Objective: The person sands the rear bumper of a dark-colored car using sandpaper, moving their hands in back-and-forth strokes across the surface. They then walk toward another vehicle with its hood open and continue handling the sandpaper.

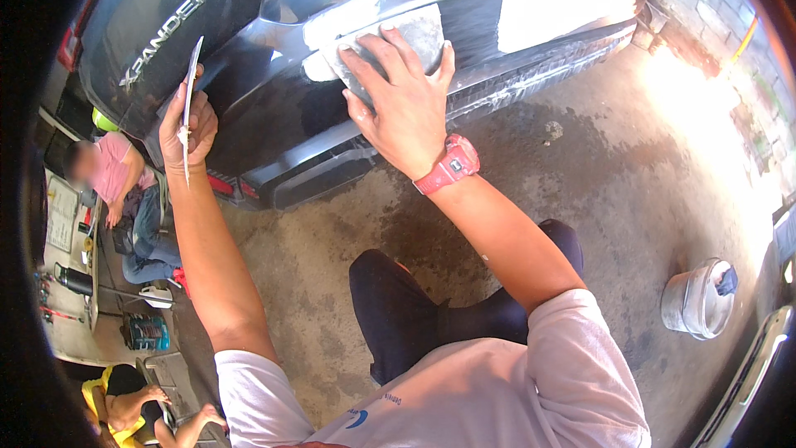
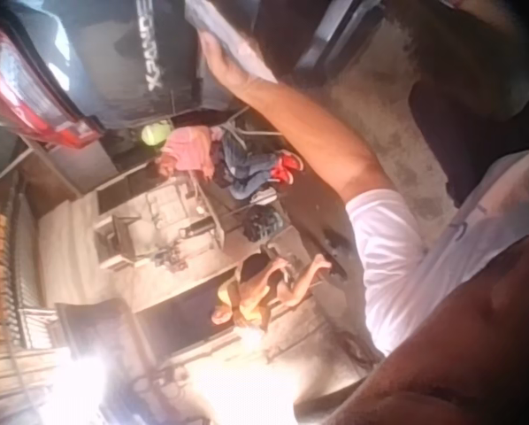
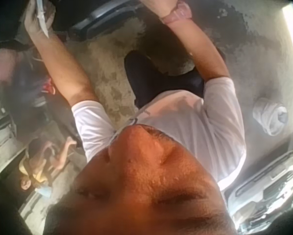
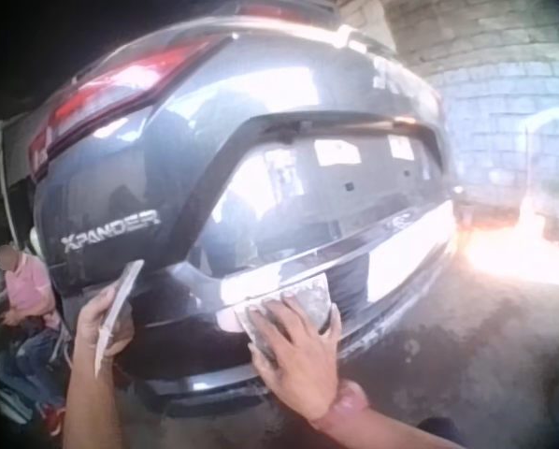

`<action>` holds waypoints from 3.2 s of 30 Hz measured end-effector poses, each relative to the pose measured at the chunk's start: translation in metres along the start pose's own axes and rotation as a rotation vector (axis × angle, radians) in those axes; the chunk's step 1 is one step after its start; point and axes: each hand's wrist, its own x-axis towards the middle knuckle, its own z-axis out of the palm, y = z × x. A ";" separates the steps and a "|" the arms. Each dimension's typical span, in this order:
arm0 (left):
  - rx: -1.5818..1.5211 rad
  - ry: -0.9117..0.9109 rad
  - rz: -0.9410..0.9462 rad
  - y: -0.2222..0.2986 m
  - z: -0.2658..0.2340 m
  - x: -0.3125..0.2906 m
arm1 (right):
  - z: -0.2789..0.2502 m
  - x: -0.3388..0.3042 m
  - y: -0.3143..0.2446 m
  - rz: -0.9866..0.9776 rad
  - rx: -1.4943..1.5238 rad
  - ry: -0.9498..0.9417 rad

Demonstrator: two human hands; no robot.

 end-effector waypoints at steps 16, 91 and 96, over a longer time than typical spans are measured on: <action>-0.005 -0.009 -0.008 0.000 -0.001 -0.001 | -0.015 -0.017 0.040 -0.011 -0.035 -0.003; 0.047 0.852 -0.351 -0.336 0.185 -0.181 | -0.159 -0.224 0.009 0.228 0.716 -0.582; 0.153 0.717 -0.285 -0.337 0.187 -0.162 | -0.152 -0.235 0.045 0.050 0.080 -0.825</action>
